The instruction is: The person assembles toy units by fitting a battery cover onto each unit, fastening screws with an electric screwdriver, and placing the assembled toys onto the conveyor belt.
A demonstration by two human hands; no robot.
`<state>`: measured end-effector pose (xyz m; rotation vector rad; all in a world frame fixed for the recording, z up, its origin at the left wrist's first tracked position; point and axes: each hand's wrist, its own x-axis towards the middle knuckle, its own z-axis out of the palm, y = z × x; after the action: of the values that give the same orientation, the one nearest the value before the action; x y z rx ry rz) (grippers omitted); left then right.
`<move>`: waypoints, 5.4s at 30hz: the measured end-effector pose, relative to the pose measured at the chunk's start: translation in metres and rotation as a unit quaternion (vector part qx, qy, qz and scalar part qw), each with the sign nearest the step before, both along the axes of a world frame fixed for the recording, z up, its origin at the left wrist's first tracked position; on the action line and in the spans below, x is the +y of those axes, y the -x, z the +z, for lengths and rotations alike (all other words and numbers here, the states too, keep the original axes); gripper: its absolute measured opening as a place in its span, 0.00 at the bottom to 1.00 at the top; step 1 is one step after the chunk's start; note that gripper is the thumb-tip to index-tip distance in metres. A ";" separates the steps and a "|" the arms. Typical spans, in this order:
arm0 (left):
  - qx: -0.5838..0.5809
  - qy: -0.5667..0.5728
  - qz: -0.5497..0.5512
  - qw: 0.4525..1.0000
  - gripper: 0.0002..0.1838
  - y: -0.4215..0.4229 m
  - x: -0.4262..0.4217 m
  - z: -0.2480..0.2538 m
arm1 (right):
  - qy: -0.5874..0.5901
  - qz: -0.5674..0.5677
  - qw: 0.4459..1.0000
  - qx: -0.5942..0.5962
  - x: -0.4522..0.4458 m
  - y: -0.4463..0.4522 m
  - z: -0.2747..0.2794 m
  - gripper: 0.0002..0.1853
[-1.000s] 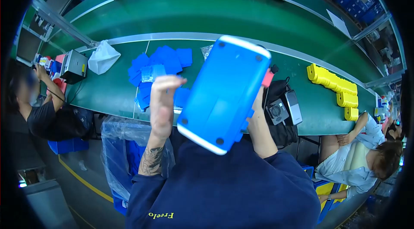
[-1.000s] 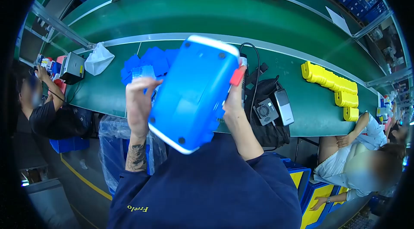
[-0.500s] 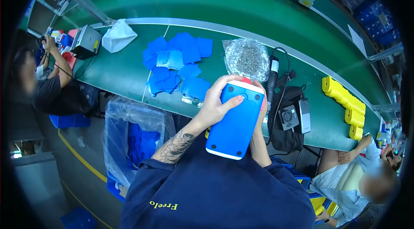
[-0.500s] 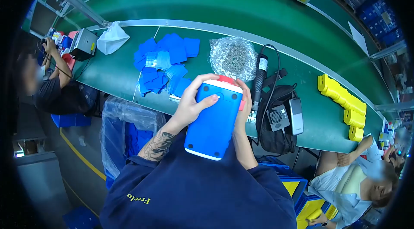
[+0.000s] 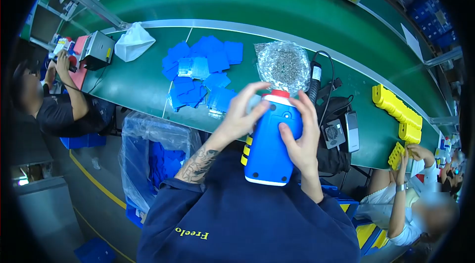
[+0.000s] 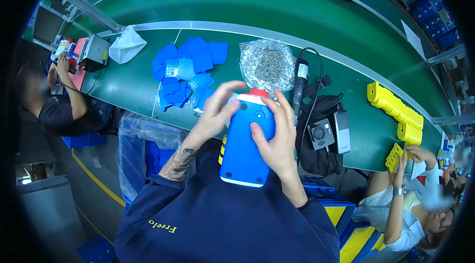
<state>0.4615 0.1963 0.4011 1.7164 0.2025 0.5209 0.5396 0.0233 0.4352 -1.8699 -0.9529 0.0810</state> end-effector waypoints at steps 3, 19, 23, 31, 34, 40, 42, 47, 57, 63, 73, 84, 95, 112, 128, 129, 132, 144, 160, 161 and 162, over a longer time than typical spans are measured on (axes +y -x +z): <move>0.066 -0.238 0.136 0.959 0.25 0.013 0.033 -0.015 | -0.010 -0.011 1.000 0.012 0.000 -0.001 0.000 0.26; 0.220 -0.450 0.141 0.854 0.19 0.025 0.072 -0.040 | -0.086 0.011 0.988 0.125 0.003 -0.018 -0.020 0.18; 0.119 -0.326 0.247 0.905 0.15 0.029 0.070 0.003 | -0.135 0.038 0.967 0.211 0.012 -0.028 -0.035 0.18; 0.009 -0.039 0.141 0.989 0.20 0.023 0.046 0.064 | -0.163 0.057 0.953 0.248 0.014 -0.027 -0.037 0.17; 0.131 -0.233 0.180 0.946 0.21 0.019 0.063 0.043 | -0.167 0.056 0.950 0.256 0.011 -0.026 -0.034 0.17; 0.161 -0.416 0.225 0.866 0.29 0.034 0.067 -0.003 | -0.142 0.031 0.954 0.262 0.006 -0.027 -0.044 0.18; 0.207 -0.268 0.055 0.939 0.30 0.047 0.057 0.000 | -0.128 0.004 0.959 0.252 -0.002 -0.018 -0.043 0.21; 0.210 -0.074 -0.264 0.938 0.48 0.070 0.017 -0.004 | -0.124 0.022 0.899 0.420 -0.046 0.020 -0.060 0.38; 0.099 -0.133 -0.274 0.947 0.54 0.046 0.001 0.030 | -0.336 0.011 0.677 0.655 -0.077 0.026 -0.058 0.40; -0.127 0.115 -0.148 0.974 0.33 0.026 0.004 0.031 | -0.455 0.128 0.629 0.616 -0.072 -0.003 -0.050 0.41; -0.002 0.254 -0.295 0.921 0.65 0.015 -0.039 0.004 | -0.561 0.212 0.686 0.412 -0.040 -0.034 -0.029 0.43; -0.039 0.527 -0.109 0.842 0.42 0.029 0.006 -0.021 | -0.344 0.174 0.739 0.552 -0.032 -0.032 -0.019 0.50; -0.070 0.336 0.066 0.937 0.57 0.028 0.025 0.027 | -0.105 0.094 0.964 0.224 -0.029 -0.073 0.038 0.53; -0.049 -0.005 0.000 0.999 0.51 0.035 0.047 0.030 | 0.171 0.297 0.913 -0.222 0.061 -0.080 0.092 0.47; -0.043 0.051 0.210 0.975 0.35 0.124 0.074 -0.018 | 0.365 0.037 0.882 -0.296 0.215 -0.300 0.021 0.47; -0.029 0.057 0.215 0.975 0.34 0.127 0.076 -0.020 | 0.364 0.031 0.884 -0.293 0.217 -0.305 0.018 0.47; 0.002 0.058 0.217 0.974 0.31 0.127 0.076 -0.026 | 0.321 -0.015 0.891 -0.320 0.217 -0.324 -0.010 0.37; 0.027 -0.011 0.131 0.991 0.21 0.074 0.050 -0.036 | 0.255 0.161 0.947 -0.108 0.099 -0.191 0.011 0.35; 0.010 0.020 0.124 0.992 0.04 0.046 0.009 -0.060 | 0.209 -0.155 0.959 -0.109 -0.155 -0.090 0.068 0.31; 0.010 0.017 0.125 0.992 0.04 0.045 0.007 -0.059 | 0.252 -0.235 0.928 -0.144 -0.163 -0.092 0.070 0.31; 0.009 0.018 0.127 0.992 0.04 0.044 0.007 -0.059 | 0.324 -0.305 0.892 -0.081 -0.167 -0.092 0.082 0.32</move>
<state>0.4173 0.2031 0.3423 1.6693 0.4458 0.6841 0.6320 -0.1437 0.5175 -2.7600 -0.4120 -0.1602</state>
